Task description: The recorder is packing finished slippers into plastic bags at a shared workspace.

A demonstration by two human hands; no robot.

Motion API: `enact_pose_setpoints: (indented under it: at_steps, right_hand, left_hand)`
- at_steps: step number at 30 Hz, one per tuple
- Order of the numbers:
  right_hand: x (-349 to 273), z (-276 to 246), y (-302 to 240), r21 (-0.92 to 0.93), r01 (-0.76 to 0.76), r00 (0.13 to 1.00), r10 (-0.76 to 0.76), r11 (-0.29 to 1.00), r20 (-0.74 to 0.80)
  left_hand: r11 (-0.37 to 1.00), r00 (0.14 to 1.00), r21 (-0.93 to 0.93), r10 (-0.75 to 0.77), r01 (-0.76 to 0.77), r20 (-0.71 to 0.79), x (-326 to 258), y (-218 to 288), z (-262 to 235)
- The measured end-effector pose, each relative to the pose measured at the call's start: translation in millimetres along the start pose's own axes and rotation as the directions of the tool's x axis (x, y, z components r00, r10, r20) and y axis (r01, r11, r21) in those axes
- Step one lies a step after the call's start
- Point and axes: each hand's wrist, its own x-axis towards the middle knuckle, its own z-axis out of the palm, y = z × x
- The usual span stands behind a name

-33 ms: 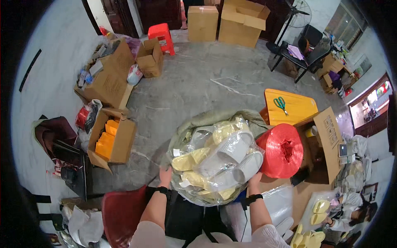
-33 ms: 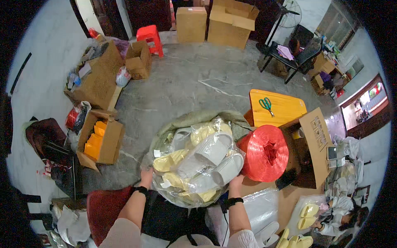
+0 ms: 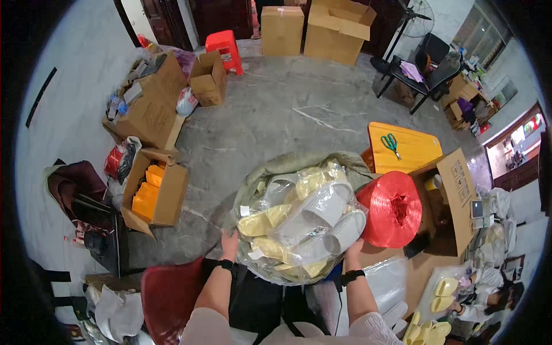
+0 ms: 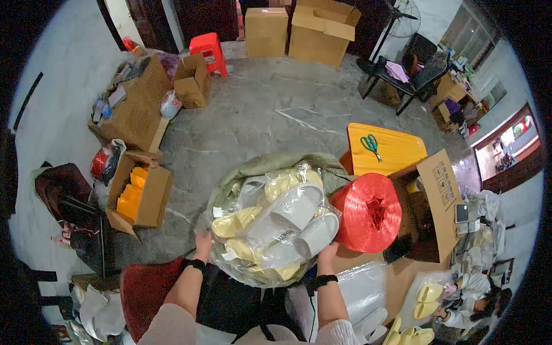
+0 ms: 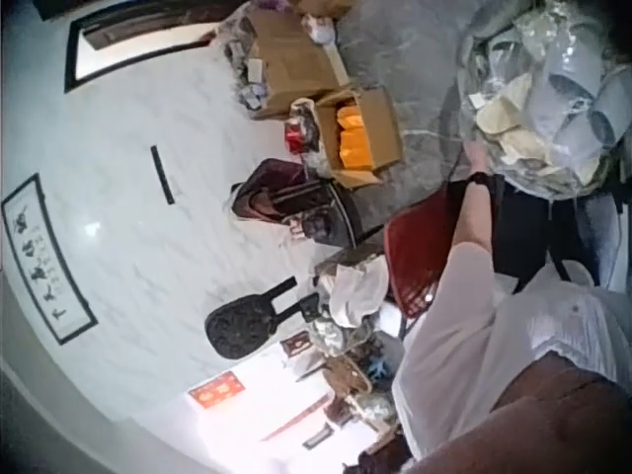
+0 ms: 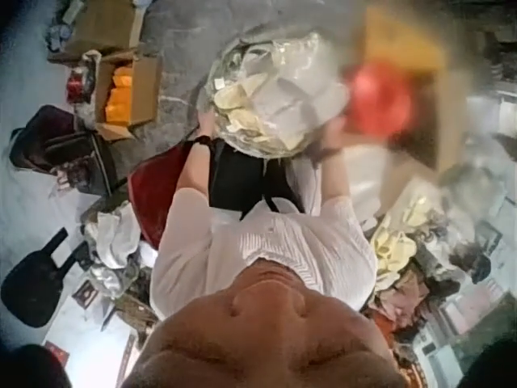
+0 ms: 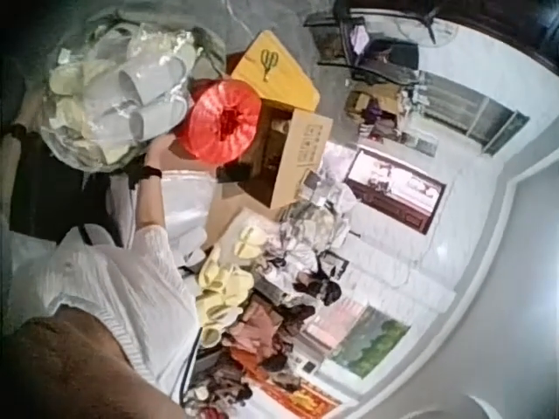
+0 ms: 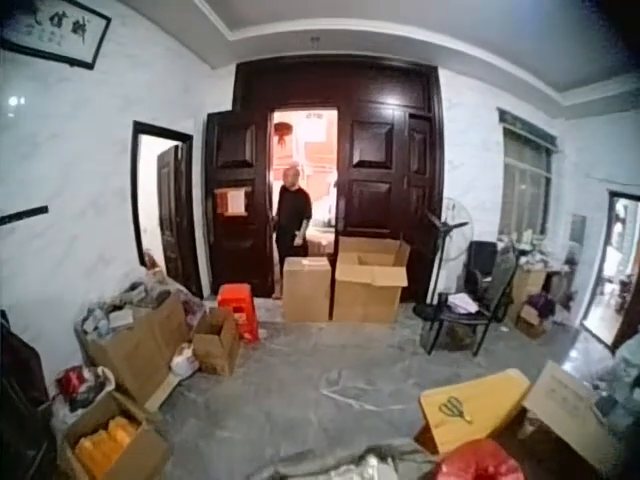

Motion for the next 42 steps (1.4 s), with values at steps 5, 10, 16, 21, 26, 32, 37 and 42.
enact_pose_setpoints:
  at_steps: [5,10,16,21,26,32,37,42]
  right_hand:
    - [-16.3,-14.1,-9.6,0.315,0.202,0.976,-0.217,0.927,0.014]
    - [-60.1,-7.3,-47.8,0.254,0.246,0.949,-0.286,0.935,0.132]
    - [-99.8,-17.6,-56.0,0.049,0.152,0.890,-0.158,0.987,0.428]
    - [-64.8,-14.1,-47.9,0.083,0.045,0.947,-0.069,0.996,0.314]
    - [-5.2,15.8,-69.9,0.050,-0.291,0.924,0.267,0.955,0.273]
    - [-9.7,15.4,-104.9,0.554,-0.154,0.893,-0.125,0.818,0.432]
    - [-33.5,5.5,-205.6,0.677,-0.260,0.879,-0.121,0.689,0.461]
    - [6.3,12.4,-271.5,0.724,-0.219,0.716,-0.397,0.654,0.575]
  left_hand:
    - [0.654,0.957,-0.705,-0.115,0.273,0.265,-88.4,141.8,0.5]
    - [0.621,0.958,-0.747,-0.023,0.237,0.285,-105.0,175.2,-78.1]
    - [0.748,0.990,-0.664,0.090,0.006,0.110,-123.4,123.8,-127.0]
    - [0.532,0.984,-0.829,-0.134,0.171,0.117,-134.7,112.6,-134.8]
    - [0.613,0.987,-0.779,-0.153,0.132,0.047,-127.6,89.9,-130.6]
    - [0.642,0.989,-0.763,-0.146,0.074,-0.027,-116.6,114.7,-110.4]
    - [0.822,0.990,-0.567,-0.035,-0.049,-0.136,-92.4,170.7,-130.8]
    - [0.877,0.917,-0.345,0.219,-0.334,-0.333,-68.3,260.3,-193.2]
